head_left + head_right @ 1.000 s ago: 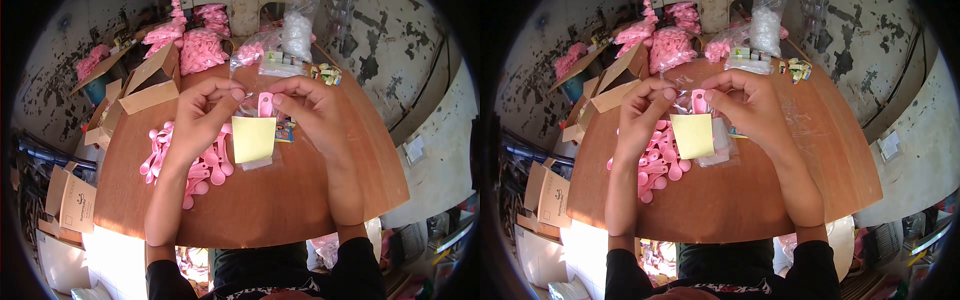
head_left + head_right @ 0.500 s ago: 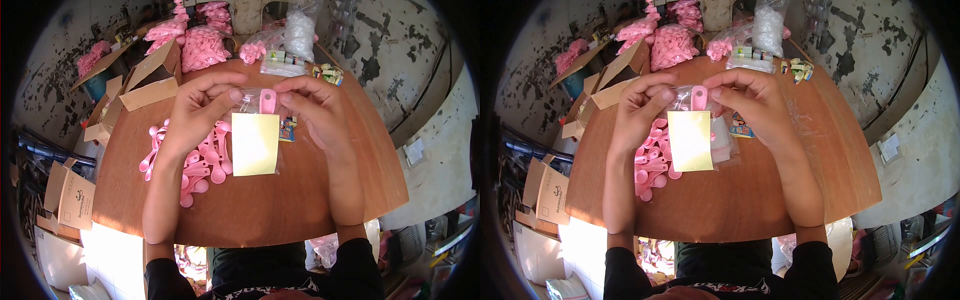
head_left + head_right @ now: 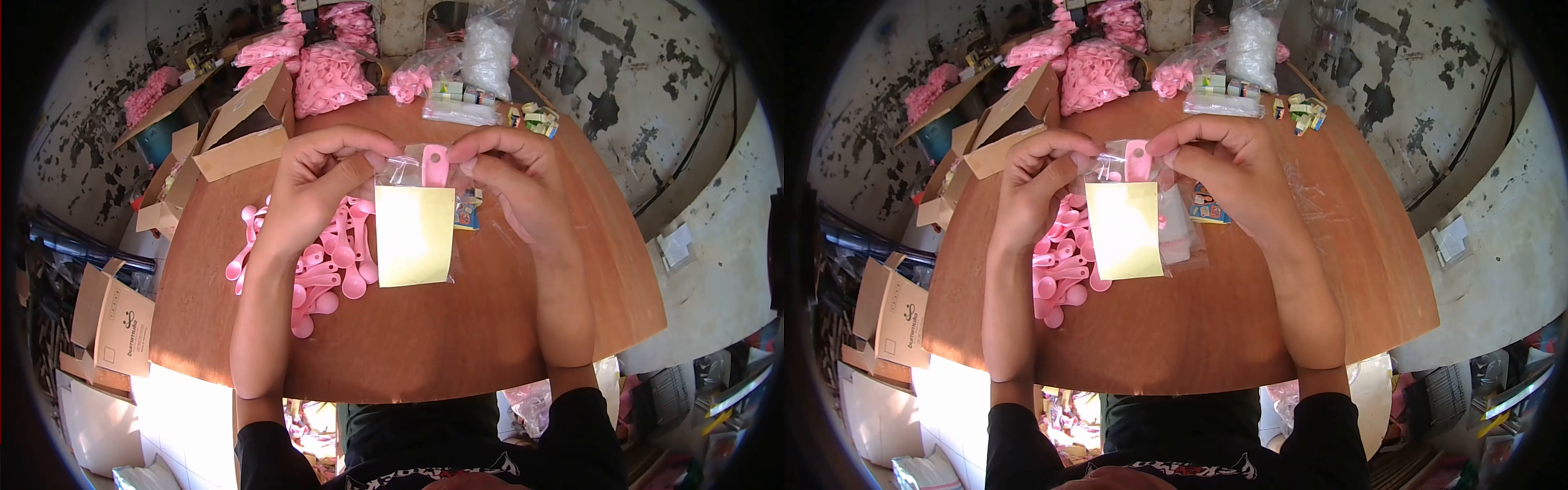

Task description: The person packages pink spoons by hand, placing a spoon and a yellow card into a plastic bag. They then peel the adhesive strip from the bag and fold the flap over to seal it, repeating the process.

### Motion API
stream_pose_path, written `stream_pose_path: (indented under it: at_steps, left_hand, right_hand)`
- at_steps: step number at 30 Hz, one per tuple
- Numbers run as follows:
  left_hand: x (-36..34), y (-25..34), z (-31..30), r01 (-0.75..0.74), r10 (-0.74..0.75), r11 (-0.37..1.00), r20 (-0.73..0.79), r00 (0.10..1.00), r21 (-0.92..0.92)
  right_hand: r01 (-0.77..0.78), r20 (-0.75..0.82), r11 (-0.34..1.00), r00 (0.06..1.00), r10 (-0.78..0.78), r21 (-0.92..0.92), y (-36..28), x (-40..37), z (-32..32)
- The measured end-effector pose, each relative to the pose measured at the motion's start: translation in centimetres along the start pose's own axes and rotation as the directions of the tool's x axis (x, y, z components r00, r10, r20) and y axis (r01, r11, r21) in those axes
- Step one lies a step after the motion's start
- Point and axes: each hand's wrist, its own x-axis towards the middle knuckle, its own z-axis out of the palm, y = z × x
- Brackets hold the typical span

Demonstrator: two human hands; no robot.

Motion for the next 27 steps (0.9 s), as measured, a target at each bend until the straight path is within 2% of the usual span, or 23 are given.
stream_pose_path:
  at_steps: [11, 13, 19, 27]
  left_hand:
    - [-0.01, -0.27, 0.16, -0.023, 0.023, 1.0, -0.014, 1.0, 0.003]
    - [0.02, -0.37, 0.49, -0.091, 0.094, 0.995, -0.055, 0.994, 0.046]
    - [-0.09, -0.5, 0.5, -0.08, 0.087, 0.991, -0.066, 0.994, 0.104]
    - [-0.08, -0.54, 0.82, -0.074, 0.083, 0.993, -0.104, 0.991, 0.091]
  right_hand:
    - [0.049, -0.032, 0.999, 0.998, -0.048, 0.009, 0.16, 0.02, 0.39]
    - [0.111, -0.043, 0.993, 0.993, -0.113, -0.035, 0.15, 0.01, 0.43]
    - [0.119, -0.082, 0.989, 0.989, -0.126, -0.082, -0.03, -0.04, 0.6]
    - [0.104, -0.065, 0.989, 0.992, -0.111, -0.104, -0.36, -0.22, 0.88]
